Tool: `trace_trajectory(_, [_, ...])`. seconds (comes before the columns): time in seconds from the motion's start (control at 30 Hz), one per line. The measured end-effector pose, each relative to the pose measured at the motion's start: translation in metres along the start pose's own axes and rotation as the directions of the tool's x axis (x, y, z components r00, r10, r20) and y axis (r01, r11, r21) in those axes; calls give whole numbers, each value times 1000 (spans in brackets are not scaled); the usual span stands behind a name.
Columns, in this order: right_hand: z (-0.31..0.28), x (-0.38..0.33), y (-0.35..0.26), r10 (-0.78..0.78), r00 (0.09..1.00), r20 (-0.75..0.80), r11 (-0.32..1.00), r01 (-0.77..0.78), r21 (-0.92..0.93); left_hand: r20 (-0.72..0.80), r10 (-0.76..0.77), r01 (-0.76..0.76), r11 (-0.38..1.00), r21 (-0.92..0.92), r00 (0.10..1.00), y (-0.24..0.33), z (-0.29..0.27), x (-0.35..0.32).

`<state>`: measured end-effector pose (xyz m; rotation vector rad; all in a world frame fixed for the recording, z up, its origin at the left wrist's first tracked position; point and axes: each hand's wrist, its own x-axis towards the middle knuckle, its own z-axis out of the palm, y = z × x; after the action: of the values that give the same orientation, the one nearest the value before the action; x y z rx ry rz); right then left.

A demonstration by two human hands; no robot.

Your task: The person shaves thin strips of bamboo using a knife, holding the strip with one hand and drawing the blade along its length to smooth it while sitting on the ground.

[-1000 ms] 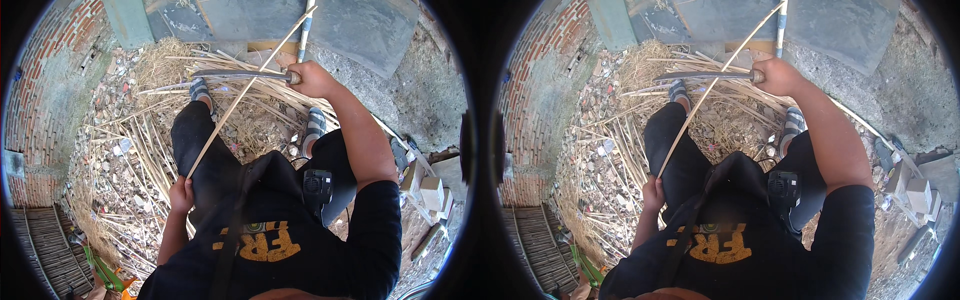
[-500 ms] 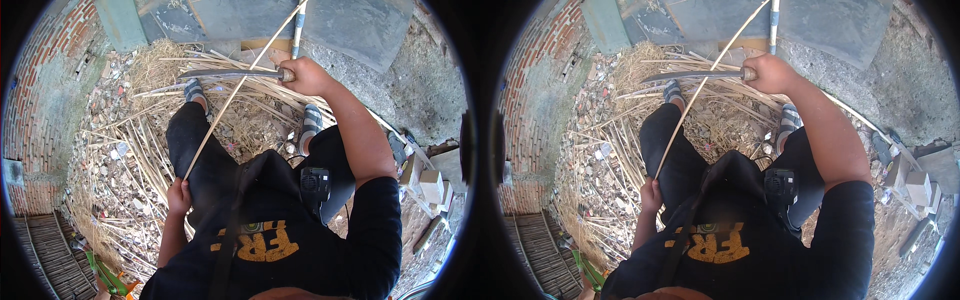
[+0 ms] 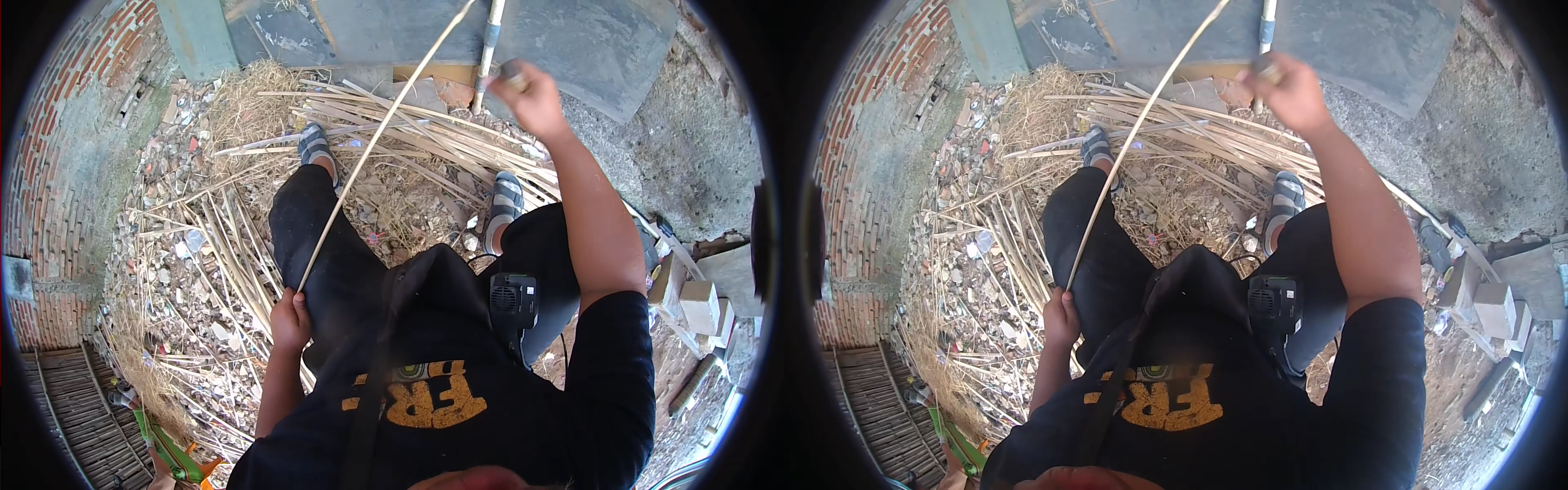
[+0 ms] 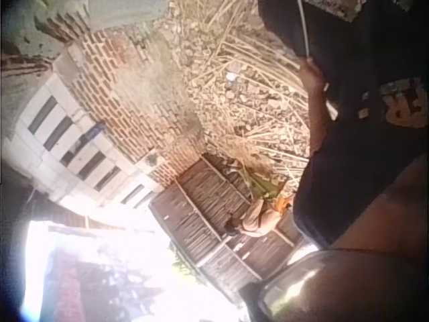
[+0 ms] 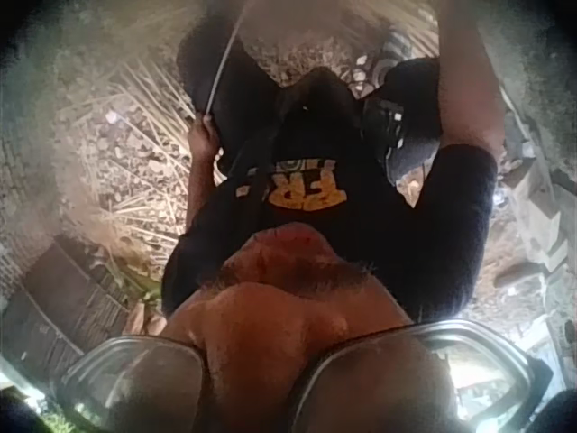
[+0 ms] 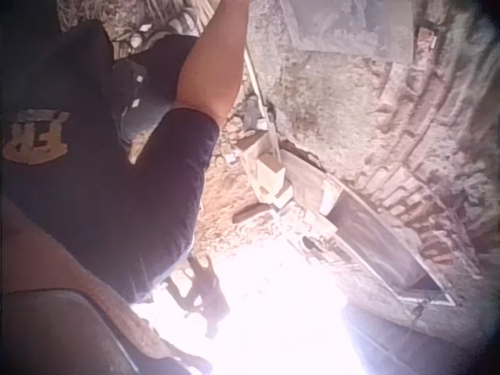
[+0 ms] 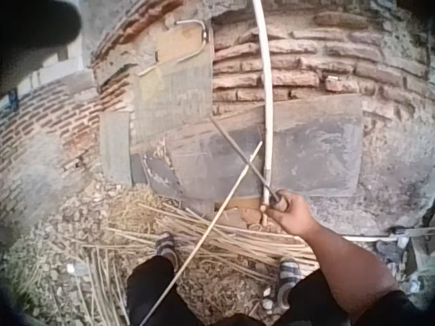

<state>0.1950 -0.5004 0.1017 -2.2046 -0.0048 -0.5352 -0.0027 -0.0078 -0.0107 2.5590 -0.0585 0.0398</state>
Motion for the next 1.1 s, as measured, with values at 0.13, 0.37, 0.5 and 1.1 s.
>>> trace_trajectory(0.13, [-27, 22, 9, 249, 841, -481, 725, 167, 668, -4, 23, -23, 998, 51, 1000, -4, 1, -1])
trace_trajectory(0.37, [-56, 19, 50, 449, 743, -496, 623, 138, 770, 48, -11, 9, 999, 43, 999, 5, -4, 2])
trace_trajectory(0.5, [-41, 11, 36, 314, 876, -365, 732, 21, 681, 45, -11, 10, 999, 31, 999, 6, -3, 3])
trace_trajectory(1.1, [20, -29, -44, -252, 815, 521, 763, 499, -411, 78, 22, -21, 1000, -12, 997, 5, -8, 4])
